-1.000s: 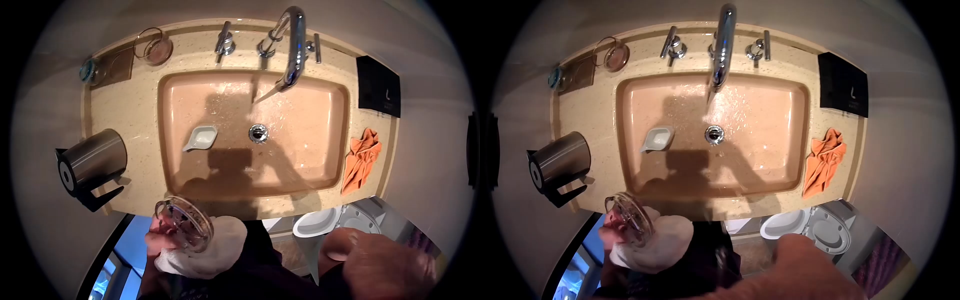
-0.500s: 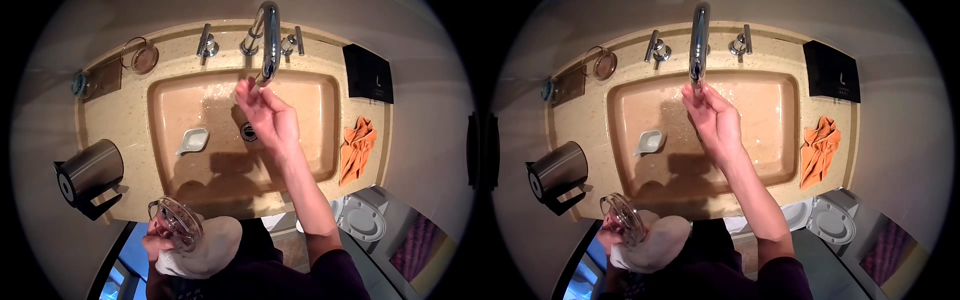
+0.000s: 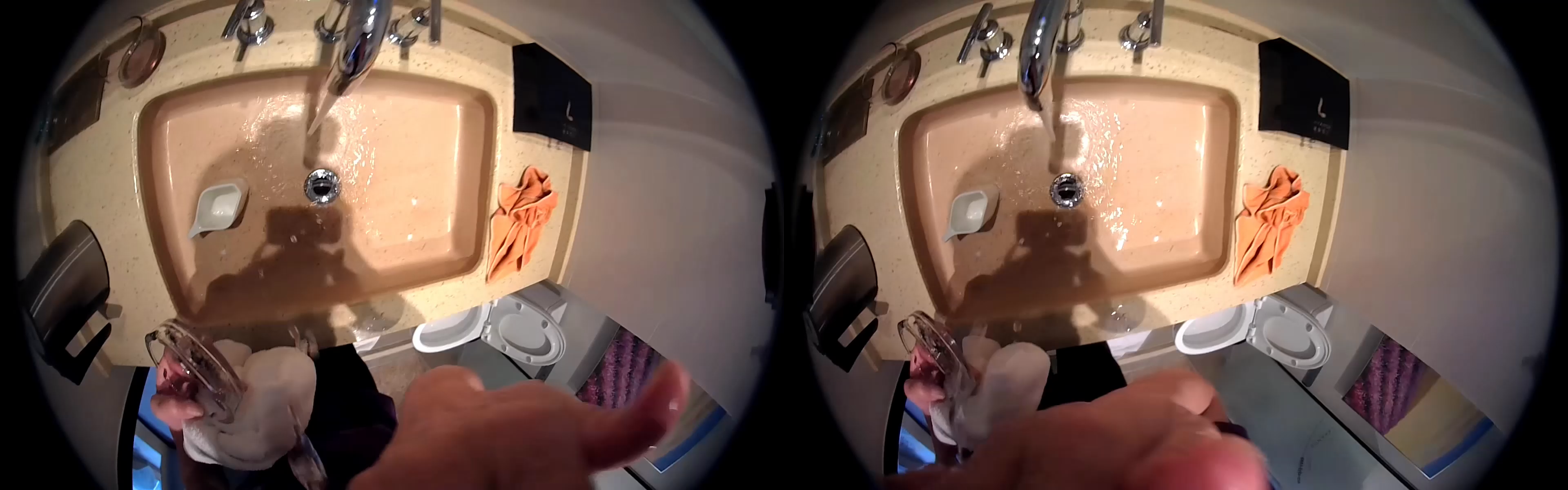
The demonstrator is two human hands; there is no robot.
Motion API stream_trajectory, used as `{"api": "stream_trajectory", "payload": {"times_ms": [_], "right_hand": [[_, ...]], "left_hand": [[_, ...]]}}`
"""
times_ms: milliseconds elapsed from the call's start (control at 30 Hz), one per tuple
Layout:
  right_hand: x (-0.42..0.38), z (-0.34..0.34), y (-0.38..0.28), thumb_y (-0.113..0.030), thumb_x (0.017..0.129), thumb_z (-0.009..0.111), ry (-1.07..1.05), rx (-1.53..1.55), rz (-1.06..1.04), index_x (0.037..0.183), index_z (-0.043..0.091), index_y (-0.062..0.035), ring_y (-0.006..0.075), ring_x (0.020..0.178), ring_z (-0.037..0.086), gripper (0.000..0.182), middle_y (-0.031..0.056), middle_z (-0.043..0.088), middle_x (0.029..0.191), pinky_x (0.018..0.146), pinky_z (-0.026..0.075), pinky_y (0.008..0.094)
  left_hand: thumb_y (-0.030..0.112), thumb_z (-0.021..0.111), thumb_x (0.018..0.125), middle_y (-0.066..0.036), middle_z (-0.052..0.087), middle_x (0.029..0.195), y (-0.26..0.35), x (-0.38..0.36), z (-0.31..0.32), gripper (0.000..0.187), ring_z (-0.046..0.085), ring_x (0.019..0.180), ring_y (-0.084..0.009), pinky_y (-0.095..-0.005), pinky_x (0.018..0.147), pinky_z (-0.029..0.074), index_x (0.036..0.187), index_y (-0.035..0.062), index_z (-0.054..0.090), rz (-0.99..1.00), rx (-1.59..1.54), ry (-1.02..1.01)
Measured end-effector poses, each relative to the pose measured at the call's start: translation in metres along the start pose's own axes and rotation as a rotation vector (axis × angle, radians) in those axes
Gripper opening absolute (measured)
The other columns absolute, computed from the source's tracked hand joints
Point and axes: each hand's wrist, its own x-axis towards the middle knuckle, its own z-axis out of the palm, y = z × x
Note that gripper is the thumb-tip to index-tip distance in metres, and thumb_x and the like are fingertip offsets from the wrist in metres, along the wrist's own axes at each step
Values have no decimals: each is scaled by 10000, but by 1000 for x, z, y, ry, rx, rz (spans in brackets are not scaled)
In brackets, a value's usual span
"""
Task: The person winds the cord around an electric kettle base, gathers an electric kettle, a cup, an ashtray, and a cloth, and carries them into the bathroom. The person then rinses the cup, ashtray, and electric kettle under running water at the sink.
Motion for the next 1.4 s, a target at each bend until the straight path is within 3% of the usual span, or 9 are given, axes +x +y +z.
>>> {"api": "stream_trajectory", "payload": {"times_ms": [600, 900, 1033, 1133, 1233, 1400], "right_hand": [[-5, -14, -4, -474, 1092, 337, 36, -95, -67, 1476, 388, 86, 363, 1420, 442, 681, 260, 513, 1459, 1234, 292, 461], [55, -104, -18, -481, 1094, 339, 602, -376, -273, 1460, 407, 91, 356, 1421, 441, 681, 266, 531, 1438, 1236, 291, 450], [75, -128, -23, -504, 1083, 345, 456, -144, -359, 1487, 388, 70, 357, 1432, 429, 703, 243, 512, 1472, 1248, 256, 477], [47, -94, -10, -553, 1075, 301, 365, -160, -101, 1528, 311, 77, 373, 1480, 352, 775, 218, 421, 1557, 1268, 181, 519], [33, -59, -6, -605, 1055, 290, 156, 91, -24, 1524, 309, 72, 346, 1442, 392, 825, 214, 406, 1562, 1257, 207, 494], [23, -32, -7, -576, 1038, 346, 39, -15, -29, 1500, 331, 75, 328, 1360, 433, 799, 215, 435, 1515, 1193, 264, 471]], "left_hand": [[66, 653, 431, -248, 673, 1024, -3, -10, 25, 615, 697, 822, -406, -530, 755, 610, 1031, -62, 603, -87, 36, -2], [66, 646, 414, -246, 679, 1001, 13, -16, 35, 650, 694, 828, -404, -525, 771, 612, 1046, -71, 585, -104, 47, -23], [65, 638, 406, -246, 681, 984, 13, -16, 35, 677, 692, 817, -404, -522, 780, 614, 1063, -82, 573, -112, 44, -14], [62, 619, 398, -245, 681, 954, 10, -12, 29, 722, 691, 776, -405, -517, 788, 619, 1097, -105, 555, -100, 42, -5], [68, 628, 414, -247, 680, 943, 13, -6, 32, 728, 688, 764, -398, -504, 766, 609, 1117, -101, 547, -141, 62, -11], [82, 650, 454, -254, 677, 915, 16, 7, 41, 746, 679, 735, -379, -471, 712, 583, 1168, -93, 525, -153, 82, -96]]}}
